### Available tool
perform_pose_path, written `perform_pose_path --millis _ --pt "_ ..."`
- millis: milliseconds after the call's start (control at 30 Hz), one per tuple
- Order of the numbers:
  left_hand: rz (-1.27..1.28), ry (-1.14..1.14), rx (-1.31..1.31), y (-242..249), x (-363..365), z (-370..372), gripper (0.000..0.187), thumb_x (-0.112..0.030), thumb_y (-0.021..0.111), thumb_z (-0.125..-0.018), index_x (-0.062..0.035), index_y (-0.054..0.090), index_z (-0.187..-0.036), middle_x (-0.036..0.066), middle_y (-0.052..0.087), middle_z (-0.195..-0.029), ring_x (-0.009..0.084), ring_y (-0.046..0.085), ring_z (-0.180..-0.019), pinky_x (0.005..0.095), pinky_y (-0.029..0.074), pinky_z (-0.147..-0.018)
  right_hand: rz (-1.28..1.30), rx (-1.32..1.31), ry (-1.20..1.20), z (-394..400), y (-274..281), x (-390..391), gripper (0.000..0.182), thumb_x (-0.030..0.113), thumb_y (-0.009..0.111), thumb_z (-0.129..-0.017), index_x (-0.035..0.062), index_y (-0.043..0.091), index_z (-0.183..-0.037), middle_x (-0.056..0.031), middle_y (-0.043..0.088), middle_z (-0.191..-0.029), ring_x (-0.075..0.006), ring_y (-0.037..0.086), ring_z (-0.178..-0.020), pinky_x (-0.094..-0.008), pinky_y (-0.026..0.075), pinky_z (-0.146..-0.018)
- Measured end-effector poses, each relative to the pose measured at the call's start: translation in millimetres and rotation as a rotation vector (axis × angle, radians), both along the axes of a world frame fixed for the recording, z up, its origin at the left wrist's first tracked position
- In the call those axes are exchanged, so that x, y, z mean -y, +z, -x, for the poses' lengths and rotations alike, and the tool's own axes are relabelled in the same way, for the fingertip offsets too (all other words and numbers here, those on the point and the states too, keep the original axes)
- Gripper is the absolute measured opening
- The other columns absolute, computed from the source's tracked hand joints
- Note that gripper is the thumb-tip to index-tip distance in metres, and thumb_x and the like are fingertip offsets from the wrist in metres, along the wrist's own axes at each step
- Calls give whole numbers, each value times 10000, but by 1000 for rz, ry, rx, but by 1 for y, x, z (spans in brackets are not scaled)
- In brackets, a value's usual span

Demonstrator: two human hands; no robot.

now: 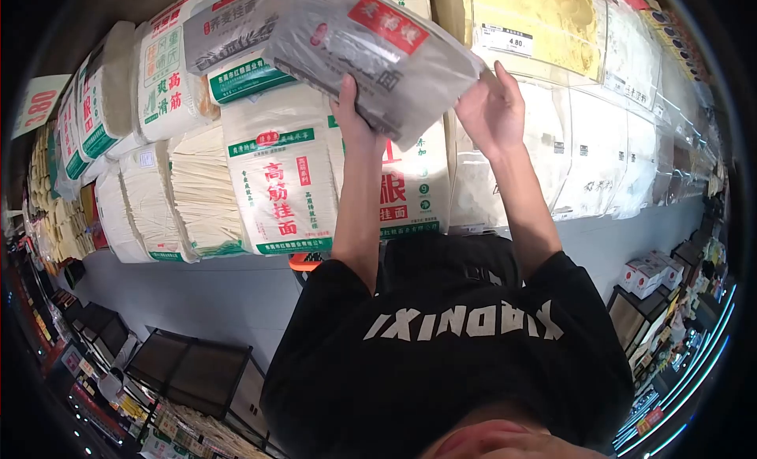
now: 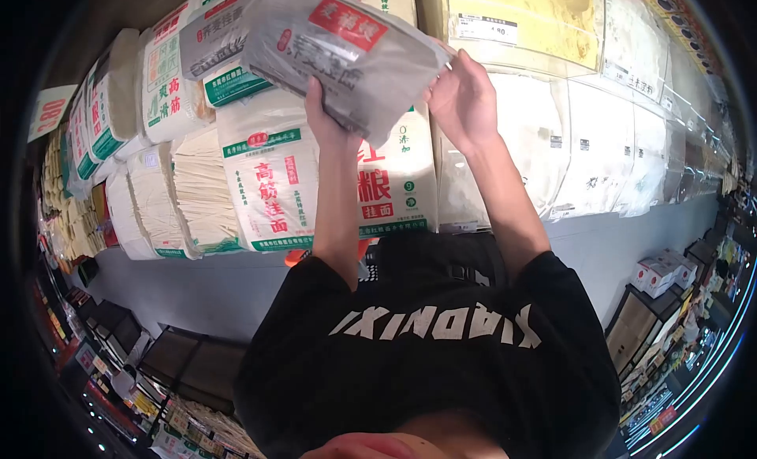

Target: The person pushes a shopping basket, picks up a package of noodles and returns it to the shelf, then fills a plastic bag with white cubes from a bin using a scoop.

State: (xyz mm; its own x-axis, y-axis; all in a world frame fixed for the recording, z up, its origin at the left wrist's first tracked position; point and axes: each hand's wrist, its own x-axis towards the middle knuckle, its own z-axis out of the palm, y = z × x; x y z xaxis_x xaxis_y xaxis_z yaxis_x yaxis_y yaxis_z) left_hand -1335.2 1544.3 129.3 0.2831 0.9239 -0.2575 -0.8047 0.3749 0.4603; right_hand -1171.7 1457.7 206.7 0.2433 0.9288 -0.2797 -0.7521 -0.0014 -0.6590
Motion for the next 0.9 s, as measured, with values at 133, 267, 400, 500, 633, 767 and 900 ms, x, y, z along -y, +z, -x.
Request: perform_pose_path --millis 133,267,400,500,633,767,900 --pt "-109 -250 -460 -19 -41 -20 496 -283 617 -964 -3 470 -1347 144 546 -1347 231 565 -1217 411 446 -1056 274 902 -19 27 -34 -35 903 399 700 -888 -52 224 -1509 -272 321 -1521 -396 341 -1418 -456 310 -1151" --pt "-439 -279 -985 -22 -37 4 440 -246 659 -946 28 547 -1271 184 557 -1322 244 571 -1218 417 509 -969 306 1682 101 36 -62 -50 948 379 715 -874 -35 173 -1533 -376 203 -1518 -502 256 -1426 -498 277 -1160" --pt "-900 167 -1652 -13 -57 10 669 -241 672 -902 4 397 -1460 372 307 -1474 492 346 -1379 546 354 -1096 344 2025 138 43 -89 -67 895 442 653 -915 21 195 -1558 -423 116 -1529 -584 198 -1411 -585 232 -1150" --pt "-974 77 -1717 -39 -78 4 736 -276 651 -891 -21 342 -1509 419 151 -1526 576 152 -1430 590 242 -1145 379 2128 120 40 -103 -79 883 490 620 -926 36 210 -1563 -444 100 -1521 -623 181 -1395 -614 234 -1138" --pt "-1004 72 -1807 -50 -89 -3 770 -315 634 -908 -6 292 -1524 438 134 -1520 592 142 -1431 617 265 -1120 346 2166 98 32 -103 -92 896 550 608 -913 47 241 -1557 -459 161 -1493 -623 244 -1370 -620 281 -1113" --pt "-998 133 -1865 -48 -110 -20 761 -336 627 -908 -3 311 -1515 448 171 -1506 598 160 -1423 619 270 -1118 293 2280 57 9 -110 -122 910 594 592 -903 44 260 -1547 -453 213 -1477 -626 307 -1334 -620 325 -1086" --pt "-996 154 -1885 -38 -124 -31 750 -334 629 -895 -2 340 -1502 439 212 -1498 576 215 -1417 594 350 -1081 302 2355 54 -6 -108 -144 870 604 535 -934 74 240 -1558 -409 197 -1519 -575 303 -1373 -597 337 -1093"
